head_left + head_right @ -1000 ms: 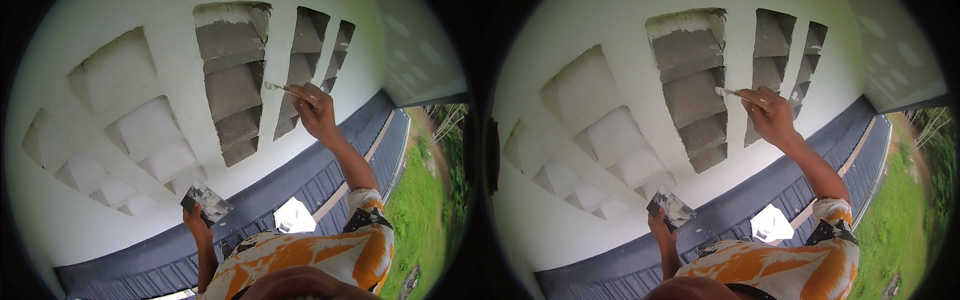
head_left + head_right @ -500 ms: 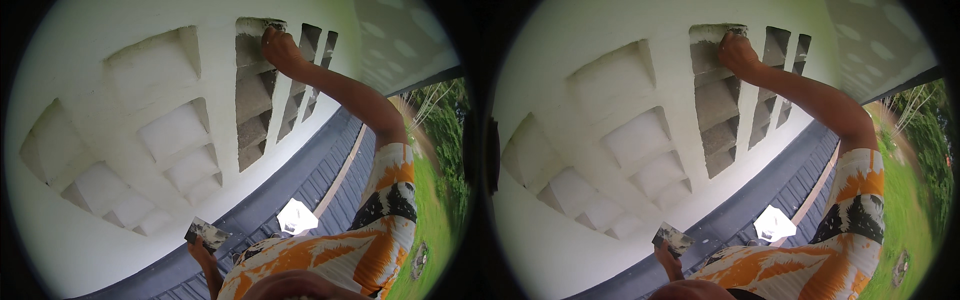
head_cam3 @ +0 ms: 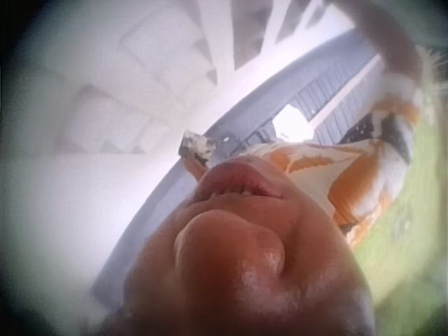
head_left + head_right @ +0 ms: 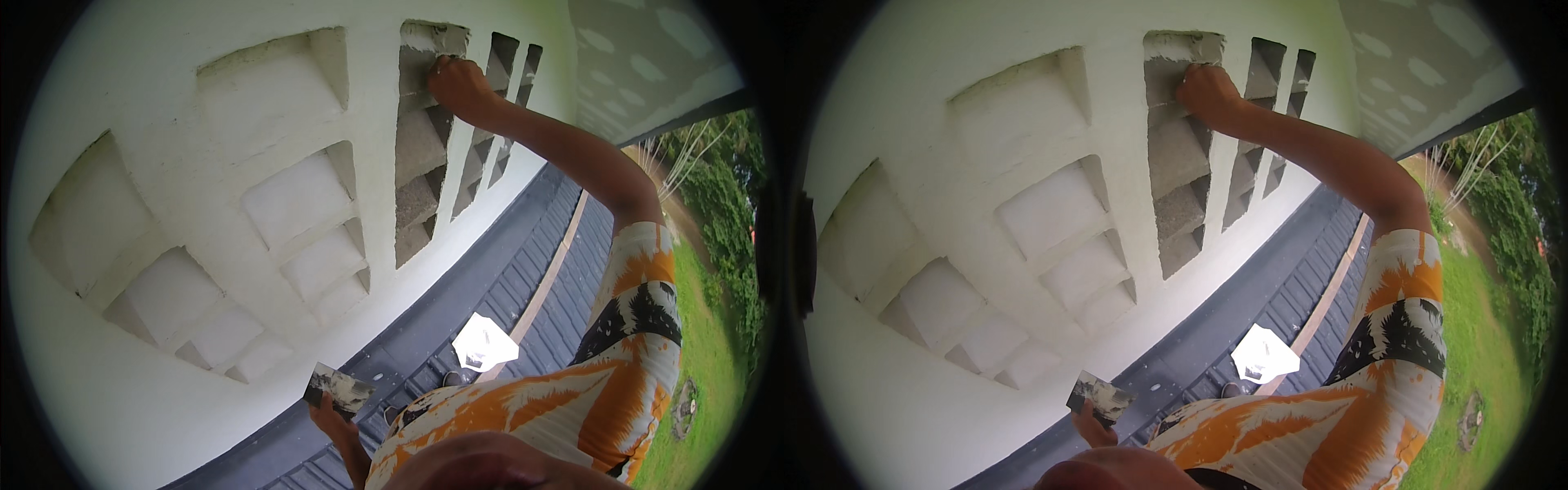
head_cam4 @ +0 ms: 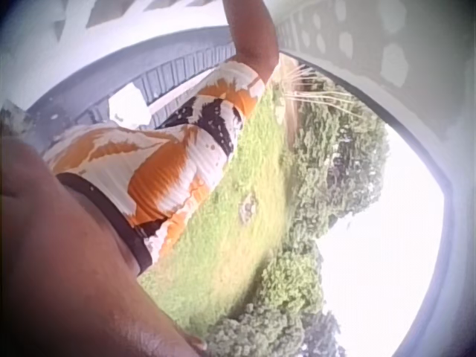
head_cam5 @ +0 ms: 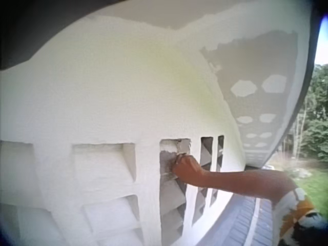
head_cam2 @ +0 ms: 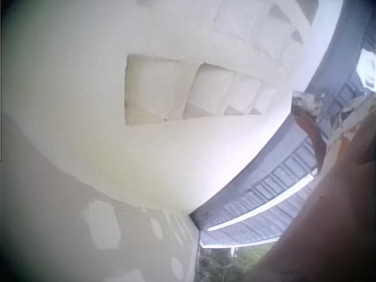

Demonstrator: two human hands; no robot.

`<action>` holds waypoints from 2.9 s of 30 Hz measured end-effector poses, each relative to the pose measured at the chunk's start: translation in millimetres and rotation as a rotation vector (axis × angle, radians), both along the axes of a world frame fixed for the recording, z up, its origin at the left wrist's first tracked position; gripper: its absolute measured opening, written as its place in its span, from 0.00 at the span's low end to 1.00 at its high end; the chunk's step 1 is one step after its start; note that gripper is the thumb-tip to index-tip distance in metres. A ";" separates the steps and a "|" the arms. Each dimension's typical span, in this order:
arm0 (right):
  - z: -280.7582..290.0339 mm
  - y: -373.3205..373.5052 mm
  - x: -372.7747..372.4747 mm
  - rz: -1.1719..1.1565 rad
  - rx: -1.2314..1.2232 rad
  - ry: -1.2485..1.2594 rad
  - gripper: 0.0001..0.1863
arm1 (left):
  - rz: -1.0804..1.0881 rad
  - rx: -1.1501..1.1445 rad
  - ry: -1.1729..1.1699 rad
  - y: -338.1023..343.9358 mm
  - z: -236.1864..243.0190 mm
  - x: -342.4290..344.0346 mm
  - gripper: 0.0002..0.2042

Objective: The person applies white plaster to a ceiling with recessed square panels using a trowel and a smaller scraper. They repeatedly scoop plaster from the trowel and smooth it into the recessed areas, working methodically across the surface.

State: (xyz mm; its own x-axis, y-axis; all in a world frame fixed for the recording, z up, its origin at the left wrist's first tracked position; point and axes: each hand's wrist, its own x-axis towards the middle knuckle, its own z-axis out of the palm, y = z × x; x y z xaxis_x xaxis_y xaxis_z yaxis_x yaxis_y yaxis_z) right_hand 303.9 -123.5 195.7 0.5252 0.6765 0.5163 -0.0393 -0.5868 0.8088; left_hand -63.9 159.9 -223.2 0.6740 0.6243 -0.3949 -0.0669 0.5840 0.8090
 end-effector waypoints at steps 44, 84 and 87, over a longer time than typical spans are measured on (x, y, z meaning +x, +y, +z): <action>24.5 -1.4 20.1 -0.060 0.022 -0.026 0.04 | 0.037 -0.006 -0.008 1.5 -10.1 -20.6 0.16; 38.9 -22.7 56.4 0.010 -0.060 0.094 0.04 | 0.030 0.023 -0.006 7.6 -5.4 -15.8 0.16; 27.9 -16.4 21.6 -0.032 -0.149 0.177 0.04 | 0.070 0.018 -0.002 5.0 -3.8 -17.9 0.16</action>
State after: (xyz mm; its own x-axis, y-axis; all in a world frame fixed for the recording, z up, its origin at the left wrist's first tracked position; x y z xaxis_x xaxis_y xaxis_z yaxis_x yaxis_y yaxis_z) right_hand 325.5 -139.9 223.6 0.6212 0.7197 0.3100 0.0939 -0.4611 0.8824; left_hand -81.8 164.9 -227.1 0.6288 0.6771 -0.3823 -0.1087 0.5633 0.8190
